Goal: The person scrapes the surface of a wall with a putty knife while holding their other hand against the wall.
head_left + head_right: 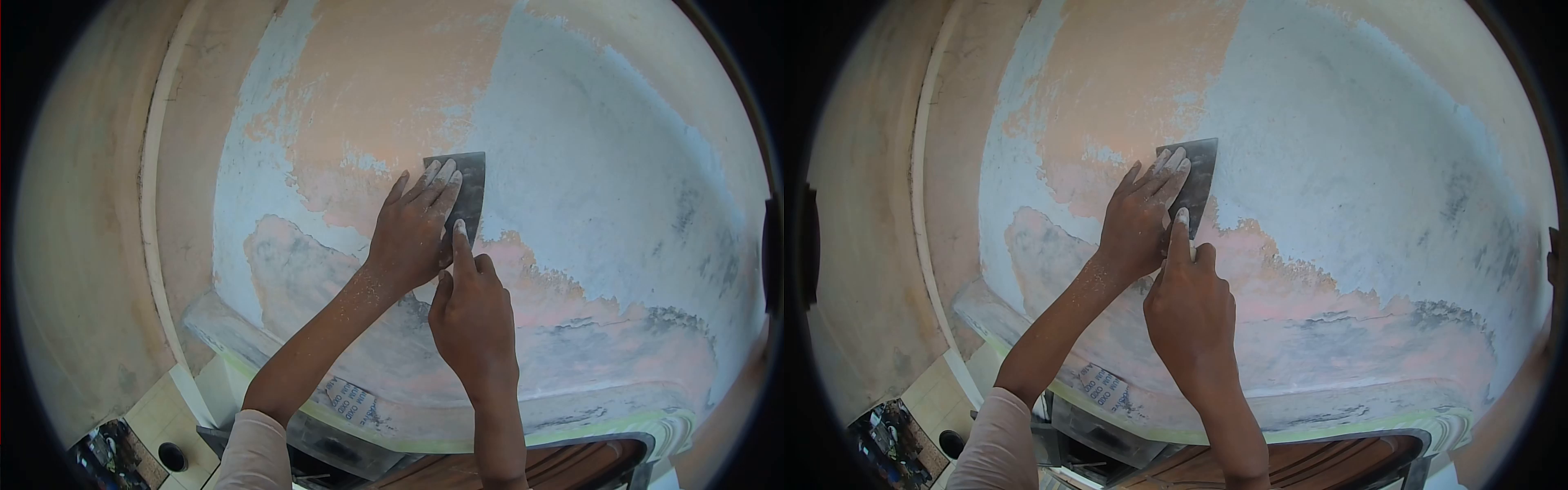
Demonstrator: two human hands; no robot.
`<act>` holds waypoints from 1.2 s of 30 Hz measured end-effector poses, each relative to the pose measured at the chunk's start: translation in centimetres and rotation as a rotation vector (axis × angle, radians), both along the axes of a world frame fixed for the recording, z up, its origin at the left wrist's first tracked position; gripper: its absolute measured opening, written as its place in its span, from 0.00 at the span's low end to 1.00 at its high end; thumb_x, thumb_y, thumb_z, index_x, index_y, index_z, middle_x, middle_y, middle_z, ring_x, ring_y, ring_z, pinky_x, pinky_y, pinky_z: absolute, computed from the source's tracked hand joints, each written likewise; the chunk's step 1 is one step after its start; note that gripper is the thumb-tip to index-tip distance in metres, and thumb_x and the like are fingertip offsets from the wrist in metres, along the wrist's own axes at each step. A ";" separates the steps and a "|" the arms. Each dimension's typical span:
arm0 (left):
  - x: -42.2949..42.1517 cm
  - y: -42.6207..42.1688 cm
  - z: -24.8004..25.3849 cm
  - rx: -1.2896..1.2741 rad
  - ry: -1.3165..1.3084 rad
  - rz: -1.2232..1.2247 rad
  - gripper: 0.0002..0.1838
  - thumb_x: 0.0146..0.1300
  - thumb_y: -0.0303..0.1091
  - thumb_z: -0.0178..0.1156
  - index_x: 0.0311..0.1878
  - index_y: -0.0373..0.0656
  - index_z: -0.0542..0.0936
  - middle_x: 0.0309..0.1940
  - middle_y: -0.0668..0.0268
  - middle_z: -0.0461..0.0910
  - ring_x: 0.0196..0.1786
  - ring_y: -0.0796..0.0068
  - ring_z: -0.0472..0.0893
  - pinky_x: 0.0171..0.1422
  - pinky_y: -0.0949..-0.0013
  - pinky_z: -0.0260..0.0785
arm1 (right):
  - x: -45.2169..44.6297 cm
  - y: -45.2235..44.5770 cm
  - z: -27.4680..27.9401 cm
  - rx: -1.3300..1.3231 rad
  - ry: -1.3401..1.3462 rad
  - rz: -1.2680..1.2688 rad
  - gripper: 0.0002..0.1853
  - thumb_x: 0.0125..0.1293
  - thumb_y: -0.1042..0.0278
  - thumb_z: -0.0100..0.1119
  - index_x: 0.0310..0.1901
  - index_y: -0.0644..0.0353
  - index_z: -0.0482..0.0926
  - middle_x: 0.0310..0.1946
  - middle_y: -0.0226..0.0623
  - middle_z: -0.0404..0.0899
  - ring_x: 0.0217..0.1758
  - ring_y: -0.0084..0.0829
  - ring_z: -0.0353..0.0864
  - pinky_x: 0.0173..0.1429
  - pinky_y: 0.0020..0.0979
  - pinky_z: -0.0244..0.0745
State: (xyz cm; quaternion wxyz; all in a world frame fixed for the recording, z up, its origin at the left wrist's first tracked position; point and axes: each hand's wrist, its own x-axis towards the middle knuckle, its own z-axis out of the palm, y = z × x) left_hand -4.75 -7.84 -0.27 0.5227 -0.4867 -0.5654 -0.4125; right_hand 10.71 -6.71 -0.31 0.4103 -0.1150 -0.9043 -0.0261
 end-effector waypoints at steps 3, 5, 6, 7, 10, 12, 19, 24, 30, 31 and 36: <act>1.3 0.2 -2.0 -0.042 0.014 -0.075 0.33 0.53 0.35 0.63 0.62 0.30 0.70 0.63 0.49 0.71 0.71 0.54 0.65 0.75 0.48 0.50 | 0.8 0.0 -1.2 -0.041 -0.038 -0.038 0.26 0.63 0.77 0.49 0.63 0.74 0.63 0.38 0.58 0.72 0.28 0.54 0.81 0.29 0.43 0.78; 0.6 0.3 -1.1 -0.019 0.035 -0.057 0.32 0.55 0.36 0.62 0.62 0.30 0.70 0.63 0.49 0.70 0.70 0.53 0.65 0.75 0.48 0.49 | 0.4 -0.2 -1.0 -0.054 -0.015 -0.046 0.25 0.64 0.77 0.49 0.64 0.73 0.63 0.37 0.56 0.73 0.29 0.52 0.81 0.31 0.44 0.77; 0.2 0.2 0.1 -0.016 0.029 -0.052 0.32 0.56 0.36 0.61 0.63 0.31 0.69 0.64 0.48 0.70 0.70 0.53 0.65 0.75 0.47 0.49 | -0.3 -0.5 0.0 -0.052 0.013 -0.044 0.25 0.65 0.77 0.48 0.64 0.72 0.63 0.36 0.54 0.74 0.31 0.50 0.81 0.33 0.44 0.76; 0.0 0.2 0.7 -0.016 0.015 -0.054 0.32 0.57 0.37 0.61 0.63 0.31 0.69 0.64 0.48 0.69 0.71 0.53 0.65 0.75 0.46 0.49 | -0.4 -0.7 0.5 -0.054 0.035 -0.048 0.25 0.67 0.77 0.47 0.65 0.71 0.63 0.35 0.51 0.75 0.33 0.48 0.80 0.35 0.44 0.74; 0.8 0.6 -0.4 -0.030 0.019 -0.093 0.35 0.55 0.40 0.64 0.64 0.30 0.68 0.63 0.48 0.71 0.70 0.53 0.65 0.76 0.46 0.47 | 0.6 -1.0 0.0 -0.089 -0.001 -0.075 0.25 0.67 0.77 0.47 0.65 0.71 0.63 0.34 0.51 0.75 0.32 0.47 0.80 0.35 0.44 0.74; 0.8 0.8 -1.0 -0.015 0.047 -0.080 0.36 0.53 0.40 0.65 0.64 0.31 0.68 0.62 0.48 0.72 0.70 0.54 0.66 0.76 0.46 0.47 | 0.3 -0.3 -1.4 -0.100 0.022 -0.079 0.25 0.67 0.77 0.47 0.65 0.71 0.63 0.35 0.51 0.75 0.32 0.47 0.80 0.35 0.44 0.74; 0.4 1.1 0.4 0.030 0.039 -0.092 0.35 0.52 0.38 0.66 0.62 0.32 0.70 0.60 0.51 0.74 0.68 0.56 0.69 0.76 0.45 0.45 | 0.3 -0.9 0.1 -0.061 0.031 -0.080 0.25 0.67 0.78 0.48 0.65 0.72 0.63 0.36 0.52 0.75 0.33 0.46 0.80 0.36 0.43 0.74; -0.1 1.3 1.8 0.066 0.068 -0.072 0.34 0.51 0.37 0.66 0.61 0.33 0.71 0.59 0.51 0.75 0.68 0.58 0.69 0.77 0.44 0.45 | -0.7 -0.2 0.5 0.020 0.110 -0.069 0.23 0.67 0.78 0.48 0.64 0.72 0.64 0.35 0.52 0.76 0.33 0.46 0.79 0.37 0.42 0.74; 0.4 1.9 0.3 0.072 0.085 -0.090 0.34 0.51 0.38 0.66 0.62 0.33 0.71 0.60 0.51 0.75 0.67 0.57 0.70 0.77 0.44 0.45 | 0.2 -0.2 0.0 -0.022 0.044 -0.044 0.28 0.61 0.79 0.51 0.64 0.77 0.60 0.40 0.61 0.74 0.32 0.55 0.82 0.31 0.43 0.79; 0.1 1.7 1.0 0.074 0.076 -0.093 0.34 0.52 0.38 0.66 0.62 0.33 0.71 0.59 0.51 0.75 0.67 0.57 0.70 0.77 0.44 0.45 | -0.2 -0.2 0.6 -0.007 0.055 -0.047 0.28 0.61 0.79 0.51 0.64 0.77 0.60 0.40 0.61 0.74 0.32 0.55 0.83 0.31 0.43 0.79; 0.7 1.3 1.8 0.060 0.027 -0.096 0.32 0.54 0.40 0.64 0.61 0.33 0.73 0.59 0.50 0.75 0.66 0.56 0.71 0.76 0.44 0.46 | 0.1 -0.6 1.5 0.014 0.073 -0.107 0.23 0.67 0.77 0.48 0.64 0.72 0.65 0.35 0.52 0.77 0.35 0.45 0.81 0.40 0.42 0.75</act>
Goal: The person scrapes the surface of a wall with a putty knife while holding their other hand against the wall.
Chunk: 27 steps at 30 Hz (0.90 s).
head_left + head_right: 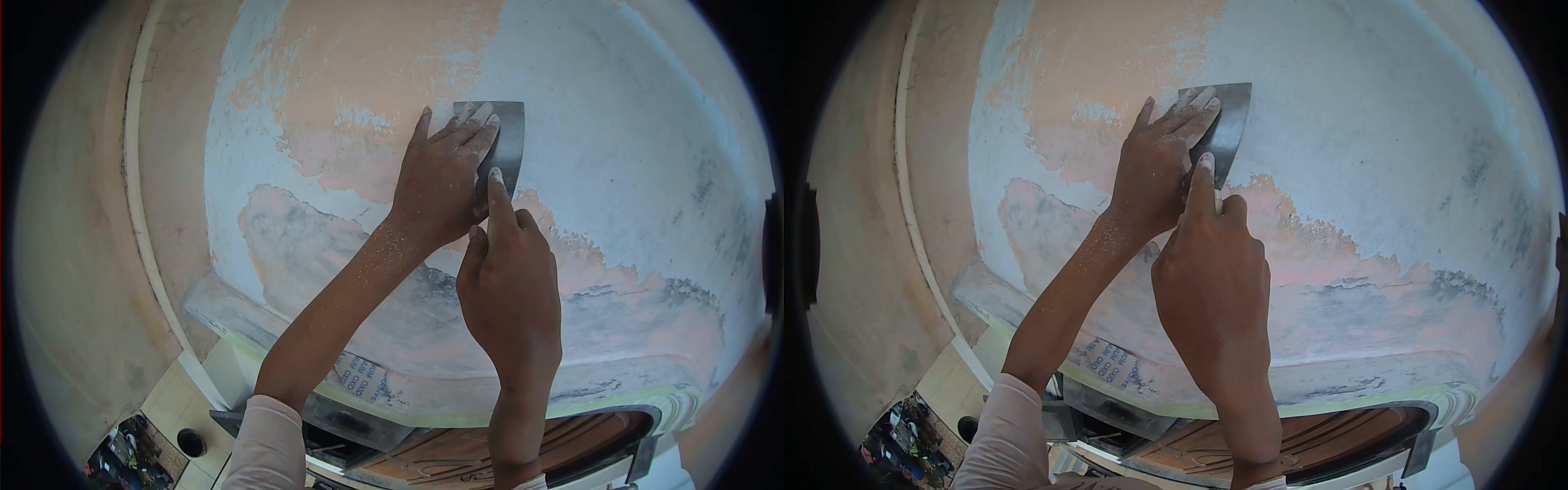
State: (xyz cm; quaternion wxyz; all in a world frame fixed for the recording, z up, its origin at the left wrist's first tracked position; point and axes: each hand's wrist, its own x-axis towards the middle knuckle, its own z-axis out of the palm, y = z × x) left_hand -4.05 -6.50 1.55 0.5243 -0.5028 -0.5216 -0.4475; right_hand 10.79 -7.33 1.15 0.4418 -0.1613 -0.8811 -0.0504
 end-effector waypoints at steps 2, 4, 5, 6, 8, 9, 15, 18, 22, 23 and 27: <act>-0.2 0.5 -0.7 0.003 -0.008 -0.013 0.32 0.52 0.34 0.64 0.62 0.35 0.72 0.62 0.53 0.73 0.69 0.56 0.68 0.76 0.45 0.46 | 0.3 -0.4 -0.8 -0.062 -0.020 -0.022 0.23 0.67 0.77 0.48 0.63 0.72 0.65 0.35 0.52 0.77 0.35 0.45 0.81 0.40 0.42 0.75; -0.5 0.5 -0.2 0.018 -0.009 -0.027 0.33 0.51 0.30 0.63 0.63 0.37 0.71 0.63 0.54 0.72 0.70 0.56 0.67 0.76 0.45 0.46 | -0.4 -0.2 0.1 -0.021 0.013 -0.009 0.23 0.67 0.77 0.48 0.63 0.72 0.66 0.35 0.52 0.77 0.35 0.45 0.81 0.40 0.43 0.75; -0.5 0.3 0.7 0.029 -0.014 -0.040 0.33 0.51 0.30 0.63 0.63 0.36 0.71 0.63 0.54 0.72 0.70 0.56 0.67 0.76 0.45 0.46 | -0.6 -0.1 0.5 -0.002 0.028 -0.009 0.22 0.67 0.77 0.48 0.63 0.72 0.66 0.35 0.52 0.77 0.34 0.45 0.81 0.40 0.43 0.75; -0.5 0.2 1.1 0.040 -0.024 -0.056 0.32 0.51 0.30 0.63 0.63 0.36 0.71 0.63 0.54 0.72 0.70 0.56 0.67 0.76 0.45 0.46 | -0.4 0.0 0.5 -0.001 0.020 -0.006 0.22 0.67 0.77 0.48 0.63 0.72 0.66 0.35 0.52 0.77 0.34 0.46 0.81 0.40 0.43 0.75; 0.0 0.5 0.1 0.034 -0.010 -0.035 0.31 0.53 0.37 0.63 0.61 0.34 0.73 0.61 0.52 0.74 0.68 0.55 0.69 0.76 0.44 0.46 | 0.0 -0.1 0.5 -0.001 0.004 0.007 0.22 0.67 0.76 0.48 0.63 0.71 0.66 0.35 0.52 0.77 0.35 0.46 0.80 0.40 0.44 0.75; 0.1 0.6 -0.3 0.032 -0.002 -0.020 0.31 0.54 0.40 0.63 0.60 0.33 0.73 0.59 0.50 0.75 0.67 0.55 0.70 0.76 0.44 0.47 | 0.3 -0.1 0.2 -0.032 -0.012 -0.006 0.22 0.67 0.76 0.48 0.63 0.71 0.66 0.35 0.52 0.77 0.35 0.46 0.80 0.41 0.44 0.75; -0.2 0.3 1.5 0.031 -0.033 -0.038 0.32 0.52 0.32 0.62 0.63 0.37 0.72 0.63 0.54 0.72 0.69 0.57 0.68 0.76 0.45 0.47 | 0.0 0.4 0.9 0.052 0.042 0.025 0.21 0.67 0.77 0.47 0.61 0.73 0.67 0.34 0.52 0.78 0.36 0.47 0.80 0.45 0.46 0.74; 0.6 0.4 0.2 0.030 -0.021 -0.001 0.31 0.52 0.31 0.62 0.63 0.37 0.72 0.63 0.54 0.73 0.69 0.56 0.68 0.76 0.45 0.48 | 0.6 0.2 0.6 -0.011 -0.015 0.014 0.21 0.66 0.78 0.47 0.61 0.73 0.67 0.35 0.54 0.79 0.39 0.48 0.81 0.47 0.46 0.74; -0.3 0.9 1.4 0.047 -0.013 0.004 0.32 0.51 0.35 0.64 0.62 0.34 0.72 0.62 0.52 0.73 0.68 0.55 0.68 0.76 0.44 0.47 | 0.1 0.4 1.7 0.000 -0.006 0.040 0.22 0.66 0.78 0.47 0.61 0.74 0.67 0.37 0.55 0.80 0.42 0.49 0.81 0.48 0.45 0.75; -0.1 0.7 1.8 0.052 -0.024 0.004 0.32 0.51 0.33 0.64 0.62 0.35 0.72 0.62 0.53 0.73 0.69 0.56 0.68 0.75 0.44 0.48 | 0.1 0.5 2.2 0.020 0.008 0.062 0.22 0.66 0.78 0.47 0.61 0.74 0.67 0.37 0.55 0.80 0.42 0.49 0.81 0.48 0.45 0.75; 0.8 0.9 0.5 0.039 -0.033 -0.008 0.32 0.51 0.32 0.63 0.62 0.36 0.73 0.63 0.55 0.72 0.69 0.56 0.67 0.75 0.44 0.49 | 1.1 1.0 0.9 0.085 -0.022 0.050 0.25 0.62 0.78 0.50 0.61 0.77 0.65 0.37 0.60 0.76 0.33 0.53 0.83 0.34 0.42 0.79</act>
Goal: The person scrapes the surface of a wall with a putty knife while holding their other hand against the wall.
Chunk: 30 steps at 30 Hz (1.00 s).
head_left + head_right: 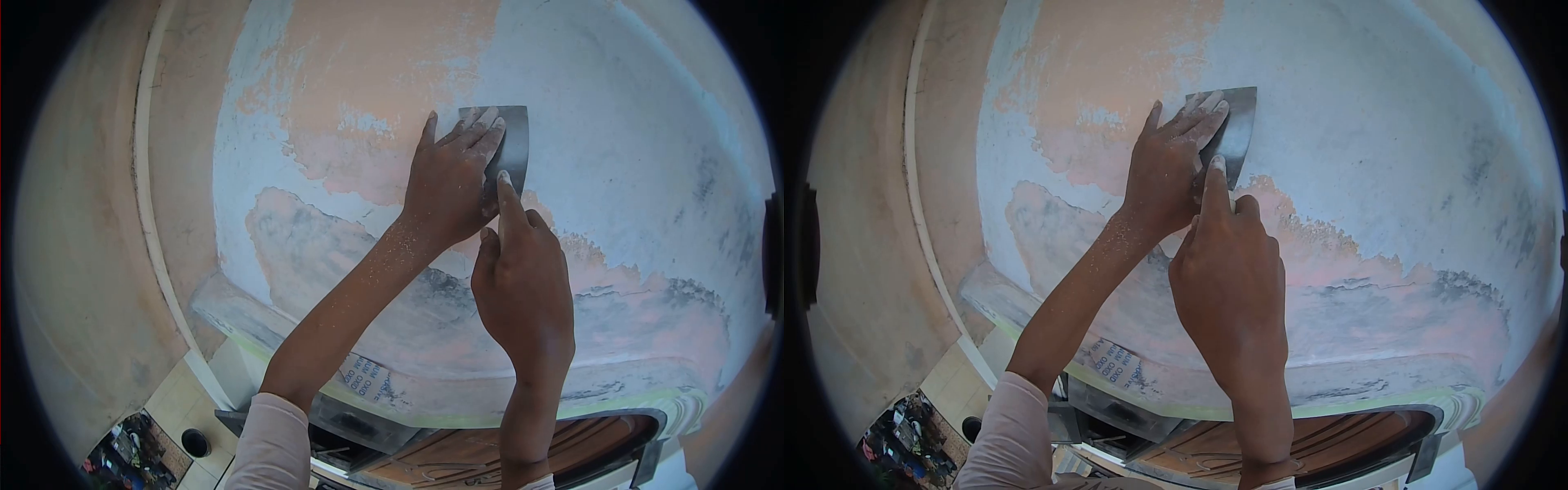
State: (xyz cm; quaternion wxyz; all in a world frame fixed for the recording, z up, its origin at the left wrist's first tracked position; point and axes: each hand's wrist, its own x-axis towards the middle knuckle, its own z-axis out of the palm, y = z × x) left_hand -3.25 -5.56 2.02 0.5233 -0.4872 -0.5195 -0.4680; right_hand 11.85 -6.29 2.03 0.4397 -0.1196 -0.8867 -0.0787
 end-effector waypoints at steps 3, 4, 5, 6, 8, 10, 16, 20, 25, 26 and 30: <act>-0.9 0.2 1.2 0.025 0.040 0.011 0.31 0.52 0.36 0.65 0.60 0.33 0.73 0.62 0.51 0.72 0.69 0.56 0.67 0.76 0.43 0.46 | -0.4 0.4 0.5 -0.001 0.009 0.010 0.24 0.63 0.78 0.49 0.61 0.77 0.65 0.36 0.60 0.76 0.33 0.53 0.83 0.33 0.42 0.79; -0.8 0.3 1.4 0.027 0.032 0.013 0.32 0.52 0.37 0.65 0.61 0.34 0.73 0.63 0.51 0.72 0.69 0.56 0.67 0.76 0.43 0.45 | -0.4 0.3 1.5 -0.008 -0.001 0.017 0.24 0.63 0.78 0.49 0.61 0.77 0.65 0.36 0.60 0.76 0.32 0.53 0.83 0.33 0.42 0.79; -0.8 0.3 1.7 0.031 0.023 0.016 0.32 0.52 0.37 0.65 0.61 0.34 0.72 0.63 0.51 0.72 0.69 0.56 0.67 0.76 0.43 0.45 | -0.3 0.3 2.0 -0.013 -0.013 0.023 0.24 0.63 0.78 0.48 0.61 0.77 0.65 0.36 0.60 0.76 0.32 0.53 0.83 0.32 0.42 0.79; -0.6 0.3 1.7 0.033 0.014 0.020 0.32 0.52 0.37 0.64 0.61 0.34 0.72 0.63 0.51 0.72 0.69 0.56 0.67 0.76 0.43 0.45 | -0.1 0.4 1.5 0.000 0.004 0.022 0.24 0.63 0.78 0.48 0.61 0.77 0.65 0.36 0.60 0.76 0.32 0.52 0.83 0.33 0.42 0.79; -0.2 0.4 0.7 0.006 0.029 0.022 0.32 0.53 0.37 0.64 0.62 0.34 0.72 0.63 0.52 0.72 0.69 0.56 0.67 0.76 0.43 0.45 | -0.1 0.8 0.0 0.025 0.040 0.028 0.24 0.63 0.78 0.48 0.61 0.78 0.65 0.35 0.59 0.76 0.33 0.52 0.83 0.34 0.42 0.79; -0.5 0.3 0.9 0.000 0.053 0.041 0.32 0.53 0.37 0.64 0.61 0.35 0.72 0.63 0.52 0.72 0.69 0.56 0.67 0.76 0.43 0.45 | -0.7 1.0 -0.2 0.005 0.054 0.025 0.24 0.64 0.78 0.48 0.61 0.78 0.65 0.36 0.60 0.76 0.33 0.51 0.82 0.36 0.42 0.78; -0.8 0.3 1.9 0.006 0.042 0.035 0.32 0.52 0.37 0.65 0.61 0.35 0.72 0.64 0.52 0.71 0.70 0.56 0.67 0.76 0.43 0.45 | -0.6 0.7 1.3 -0.005 0.033 0.037 0.23 0.64 0.78 0.48 0.61 0.78 0.66 0.36 0.61 0.76 0.36 0.52 0.82 0.40 0.43 0.78; -1.4 0.5 2.2 0.030 0.055 0.044 0.32 0.52 0.36 0.65 0.61 0.35 0.72 0.64 0.52 0.70 0.70 0.56 0.66 0.76 0.43 0.45 | -1.2 0.9 1.1 0.045 0.051 0.026 0.23 0.63 0.78 0.49 0.60 0.78 0.67 0.36 0.61 0.77 0.37 0.53 0.82 0.40 0.43 0.78; -0.7 0.6 2.1 0.037 0.015 0.050 0.31 0.53 0.37 0.64 0.61 0.35 0.73 0.65 0.52 0.70 0.70 0.57 0.67 0.76 0.44 0.45 | -0.5 0.4 1.9 0.004 0.012 -0.024 0.22 0.64 0.78 0.49 0.60 0.76 0.68 0.37 0.58 0.78 0.39 0.52 0.82 0.44 0.43 0.77; -0.7 0.8 1.7 0.026 0.022 0.045 0.31 0.53 0.37 0.64 0.61 0.35 0.73 0.65 0.52 0.70 0.70 0.57 0.67 0.76 0.44 0.45 | -0.6 0.4 1.4 -0.046 0.002 -0.053 0.22 0.64 0.78 0.50 0.60 0.74 0.68 0.39 0.56 0.79 0.43 0.51 0.80 0.48 0.44 0.75; -1.8 0.6 3.9 0.072 0.035 0.062 0.31 0.53 0.38 0.64 0.60 0.35 0.73 0.64 0.53 0.71 0.69 0.57 0.68 0.76 0.44 0.45 | -1.6 0.8 2.6 0.071 0.096 0.000 0.22 0.65 0.78 0.50 0.61 0.72 0.69 0.41 0.55 0.80 0.46 0.50 0.80 0.53 0.44 0.74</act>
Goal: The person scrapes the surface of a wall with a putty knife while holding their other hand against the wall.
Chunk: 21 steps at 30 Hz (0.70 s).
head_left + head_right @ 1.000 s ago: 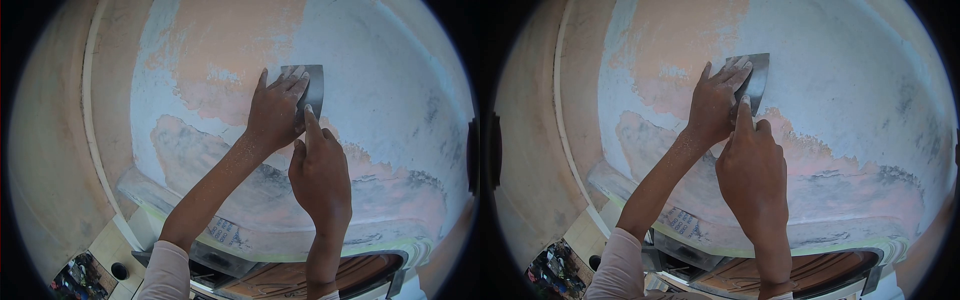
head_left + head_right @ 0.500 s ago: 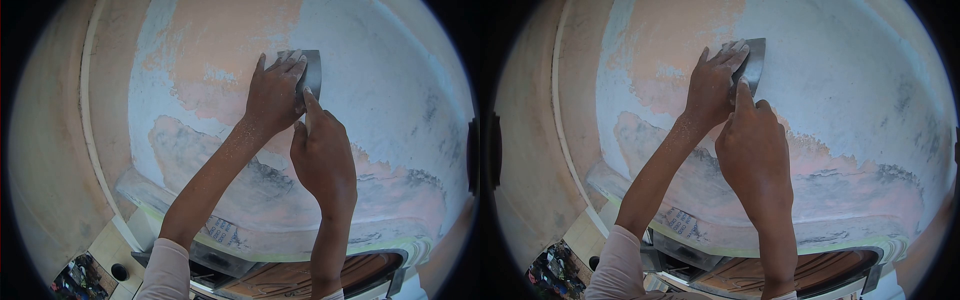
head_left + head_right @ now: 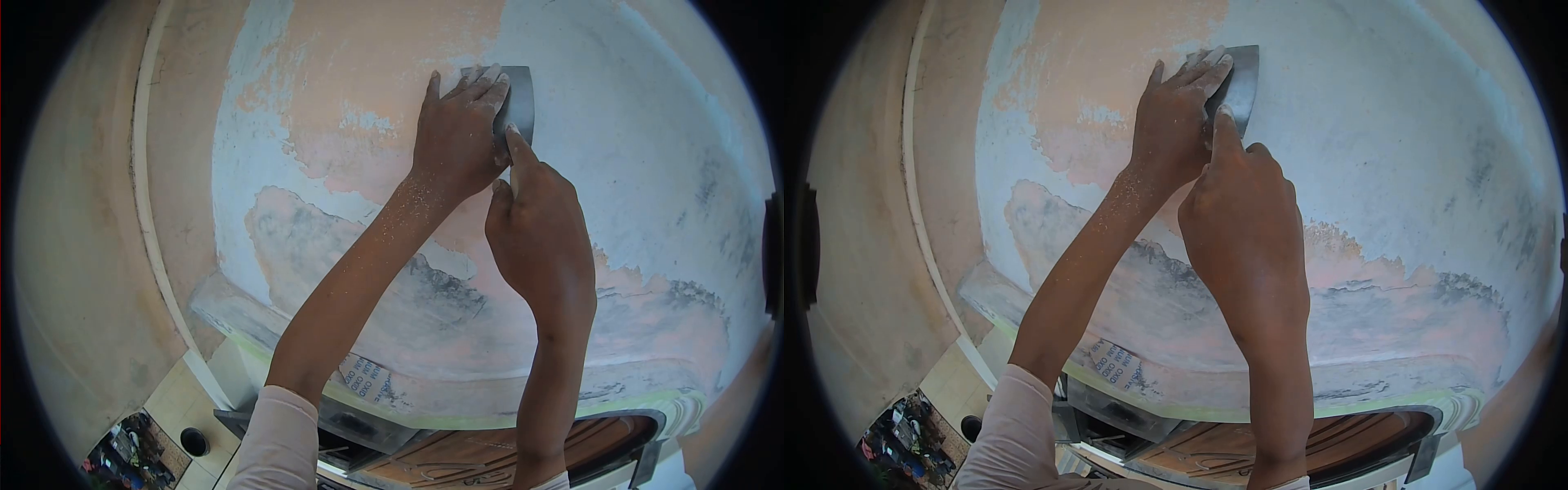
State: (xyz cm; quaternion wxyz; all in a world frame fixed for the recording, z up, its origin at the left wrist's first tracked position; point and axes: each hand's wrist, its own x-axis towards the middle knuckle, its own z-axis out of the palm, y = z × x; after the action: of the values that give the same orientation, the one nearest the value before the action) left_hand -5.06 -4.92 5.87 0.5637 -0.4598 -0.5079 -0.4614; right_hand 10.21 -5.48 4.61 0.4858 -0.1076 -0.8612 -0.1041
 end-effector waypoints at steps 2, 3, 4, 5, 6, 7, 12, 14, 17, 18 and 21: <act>0.7 0.0 -0.7 0.004 -0.010 -0.005 0.34 0.50 0.35 0.66 0.63 0.38 0.72 0.63 0.54 0.72 0.69 0.58 0.68 0.76 0.46 0.46 | 0.6 -0.2 -0.1 0.002 -0.031 0.012 0.23 0.64 0.78 0.48 0.61 0.76 0.67 0.37 0.59 0.78 0.39 0.53 0.82 0.43 0.44 0.77; 1.0 -0.1 -1.2 0.005 -0.017 -0.005 0.35 0.48 0.33 0.67 0.64 0.40 0.71 0.63 0.55 0.73 0.69 0.58 0.67 0.76 0.46 0.47 | 0.8 -0.2 -0.5 -0.010 -0.040 0.009 0.23 0.64 0.78 0.48 0.61 0.77 0.67 0.35 0.59 0.77 0.38 0.53 0.82 0.41 0.44 0.78; 1.0 -0.1 -1.6 -0.016 -0.012 -0.008 0.35 0.49 0.34 0.67 0.64 0.40 0.71 0.63 0.56 0.72 0.69 0.58 0.67 0.76 0.47 0.47 | 0.9 -0.3 -0.9 -0.021 -0.049 0.007 0.23 0.64 0.78 0.47 0.61 0.78 0.66 0.34 0.60 0.77 0.36 0.53 0.83 0.39 0.44 0.79; 0.8 0.0 -2.0 -0.039 -0.002 -0.007 0.35 0.49 0.34 0.67 0.64 0.40 0.71 0.63 0.57 0.72 0.70 0.59 0.67 0.76 0.47 0.48 | 0.7 -0.1 -1.6 -0.045 -0.044 -0.004 0.23 0.64 0.78 0.48 0.61 0.78 0.67 0.34 0.60 0.77 0.36 0.53 0.83 0.39 0.43 0.78; 0.6 -0.1 -2.1 -0.060 0.008 -0.006 0.35 0.49 0.34 0.67 0.64 0.40 0.71 0.64 0.57 0.72 0.70 0.59 0.67 0.76 0.47 0.48 | 0.4 0.0 -1.9 -0.067 -0.038 -0.014 0.23 0.64 0.78 0.48 0.60 0.78 0.67 0.33 0.59 0.77 0.36 0.53 0.83 0.39 0.43 0.78; 0.2 -0.3 -1.3 -0.046 0.021 -0.002 0.33 0.51 0.35 0.66 0.63 0.39 0.72 0.63 0.56 0.72 0.69 0.59 0.67 0.76 0.47 0.47 | -0.1 -0.3 -1.3 -0.058 -0.031 -0.025 0.23 0.64 0.78 0.48 0.60 0.78 0.67 0.34 0.60 0.77 0.35 0.52 0.83 0.40 0.43 0.78; 0.6 -0.4 -0.7 -0.042 0.021 -0.041 0.31 0.53 0.38 0.65 0.61 0.37 0.74 0.62 0.55 0.74 0.69 0.59 0.68 0.76 0.47 0.46 | 0.5 -0.4 -0.3 -0.010 -0.023 0.041 0.23 0.62 0.79 0.50 0.59 0.81 0.67 0.32 0.60 0.77 0.34 0.51 0.82 0.40 0.41 0.78; 0.4 -0.1 -0.8 -0.037 0.037 -0.043 0.32 0.51 0.35 0.65 0.62 0.39 0.73 0.63 0.56 0.73 0.68 0.58 0.68 0.76 0.47 0.48 | 0.6 -0.3 -1.3 -0.018 0.006 0.027 0.23 0.60 0.79 0.51 0.58 0.81 0.67 0.30 0.59 0.78 0.33 0.51 0.82 0.39 0.41 0.79; 0.2 -0.4 0.9 -0.028 0.025 -0.037 0.33 0.50 0.33 0.65 0.63 0.41 0.73 0.63 0.57 0.73 0.68 0.58 0.68 0.76 0.48 0.48 | -0.2 -0.2 0.3 0.075 0.039 0.013 0.23 0.61 0.79 0.50 0.58 0.81 0.68 0.31 0.60 0.78 0.33 0.51 0.82 0.40 0.41 0.79; 0.2 -0.4 1.4 -0.025 0.013 -0.036 0.33 0.50 0.32 0.65 0.63 0.41 0.73 0.63 0.57 0.73 0.68 0.58 0.68 0.76 0.48 0.48 | 0.1 -0.2 0.6 0.074 0.020 0.028 0.22 0.62 0.79 0.50 0.58 0.81 0.68 0.31 0.60 0.78 0.34 0.51 0.82 0.40 0.41 0.79; 1.0 0.0 0.0 -0.027 -0.003 -0.005 0.33 0.49 0.31 0.64 0.63 0.41 0.73 0.63 0.58 0.73 0.69 0.59 0.68 0.77 0.48 0.47 | 1.0 -0.8 0.3 0.009 -0.007 0.039 0.21 0.63 0.80 0.48 0.57 0.81 0.68 0.31 0.60 0.79 0.35 0.50 0.83 0.42 0.41 0.79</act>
State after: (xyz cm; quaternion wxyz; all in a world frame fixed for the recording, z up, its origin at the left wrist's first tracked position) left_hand -4.07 -4.91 5.90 0.5556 -0.4681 -0.5135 -0.4566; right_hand 11.25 -6.24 4.94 0.4851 -0.0881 -0.8644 -0.0989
